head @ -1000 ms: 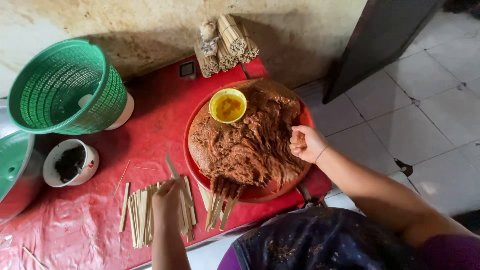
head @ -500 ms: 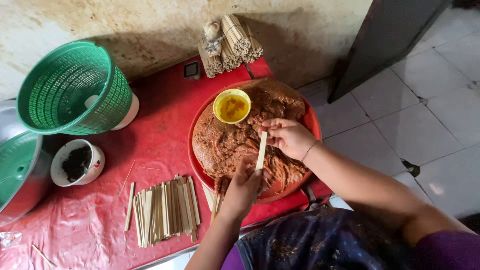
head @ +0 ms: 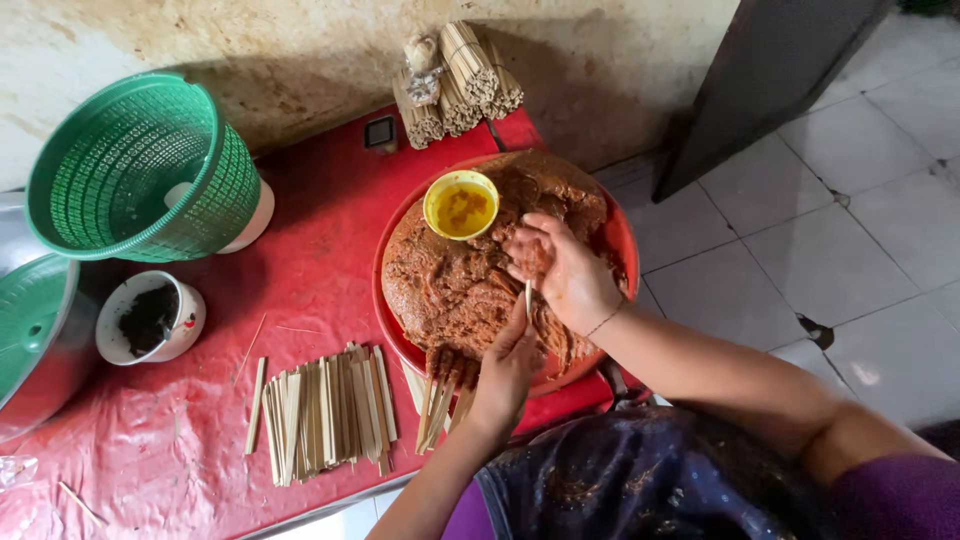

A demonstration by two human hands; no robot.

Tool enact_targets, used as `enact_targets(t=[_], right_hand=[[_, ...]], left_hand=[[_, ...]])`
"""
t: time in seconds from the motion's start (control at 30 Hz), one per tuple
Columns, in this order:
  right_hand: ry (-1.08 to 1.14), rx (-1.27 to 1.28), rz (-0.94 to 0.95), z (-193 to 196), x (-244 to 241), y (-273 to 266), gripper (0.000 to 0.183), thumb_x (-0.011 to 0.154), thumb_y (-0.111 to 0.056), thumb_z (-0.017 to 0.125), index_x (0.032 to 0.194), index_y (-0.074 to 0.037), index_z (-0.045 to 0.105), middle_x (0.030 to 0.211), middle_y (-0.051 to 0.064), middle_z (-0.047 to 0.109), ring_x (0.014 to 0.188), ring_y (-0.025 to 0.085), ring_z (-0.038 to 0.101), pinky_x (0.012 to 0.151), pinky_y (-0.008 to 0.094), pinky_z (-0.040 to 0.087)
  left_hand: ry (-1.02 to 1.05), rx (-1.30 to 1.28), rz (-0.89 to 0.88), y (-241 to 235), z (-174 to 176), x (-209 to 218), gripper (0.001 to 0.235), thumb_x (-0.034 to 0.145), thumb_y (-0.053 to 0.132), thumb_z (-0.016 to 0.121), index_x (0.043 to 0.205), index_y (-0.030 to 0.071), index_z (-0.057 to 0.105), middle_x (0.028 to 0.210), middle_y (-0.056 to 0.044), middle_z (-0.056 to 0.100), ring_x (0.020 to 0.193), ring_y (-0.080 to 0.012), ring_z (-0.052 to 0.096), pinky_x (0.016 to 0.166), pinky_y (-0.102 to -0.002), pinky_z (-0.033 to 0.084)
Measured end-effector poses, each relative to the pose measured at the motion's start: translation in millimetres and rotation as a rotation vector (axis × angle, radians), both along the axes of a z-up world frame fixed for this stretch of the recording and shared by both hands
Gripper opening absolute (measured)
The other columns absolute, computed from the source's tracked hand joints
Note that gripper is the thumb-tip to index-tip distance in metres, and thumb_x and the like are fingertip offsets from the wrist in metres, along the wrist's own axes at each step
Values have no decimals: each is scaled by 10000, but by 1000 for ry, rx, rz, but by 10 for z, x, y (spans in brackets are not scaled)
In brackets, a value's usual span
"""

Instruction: The person prepares satay by picking up skewers and pressing portions of ground meat around them by hand.

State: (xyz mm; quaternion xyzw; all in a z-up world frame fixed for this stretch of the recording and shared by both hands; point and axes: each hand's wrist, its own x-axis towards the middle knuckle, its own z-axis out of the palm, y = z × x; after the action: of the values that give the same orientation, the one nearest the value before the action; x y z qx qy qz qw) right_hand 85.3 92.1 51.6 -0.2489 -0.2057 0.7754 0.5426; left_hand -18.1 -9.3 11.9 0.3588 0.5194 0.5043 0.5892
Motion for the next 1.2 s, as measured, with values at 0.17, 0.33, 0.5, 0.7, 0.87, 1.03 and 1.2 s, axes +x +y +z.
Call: enact_targets(t=[0.17,0.33,0.5,0.7,0.87,1.03,1.2], right_hand=[[-348,65,-163,274,-162,-319,299,952,-21,562,1229,-13,673,1066,45,683,867,107,634,837,259,565],[-142,-86,-45,491,-166,-374,229,863,-6,652,1072,-72,715,886,50,676,676,159,603,663,247,525],[-138,-160,-84,708,-162,-460,179,841,38,682,1008,-26,693,767,62,644,615,158,617,595,186,516],[117,-365,12,455,8,-309,209,867,-236,669,765,-59,623,750,152,689,751,377,710,757,428,580],[26,-364,149,407,-22,-295,679,974,-651,258,1108,-52,547,1210,212,654,1216,359,587,1107,450,334],[42,-469,107,364,14,-132,874,934,-643,374,1476,17,189,1569,302,161,1451,487,234,1151,575,331],[-90,-414,54,-447,456,286,907,1002,-531,422,1559,46,-3,1617,303,-61,1499,494,39,1193,609,171]], left_hand=[[62,-10,181,22,-498,-23,227,939,34,648,1137,97,741,645,-110,613,472,-203,645,409,-300,550],[294,199,161,-10,-261,-61,527,982,58,572,1471,243,508,919,-90,545,855,-153,495,739,-308,472],[160,202,162,-30,-399,-2,526,946,28,648,1440,166,530,689,-125,672,496,-148,598,447,-253,485],[521,410,65,-2,-532,-141,519,962,41,561,1456,195,521,1054,-165,670,962,-251,667,773,-324,534],[902,660,130,-15,-430,-127,493,894,64,631,1383,118,605,1072,-142,722,924,-324,724,742,-360,593],[1090,535,78,-80,-233,-405,560,847,16,563,1376,191,619,1004,-103,602,760,-272,701,633,-356,619],[1331,139,-163,-440,394,-710,625,836,85,576,1440,237,531,1151,-172,487,869,-449,697,644,-537,625]])
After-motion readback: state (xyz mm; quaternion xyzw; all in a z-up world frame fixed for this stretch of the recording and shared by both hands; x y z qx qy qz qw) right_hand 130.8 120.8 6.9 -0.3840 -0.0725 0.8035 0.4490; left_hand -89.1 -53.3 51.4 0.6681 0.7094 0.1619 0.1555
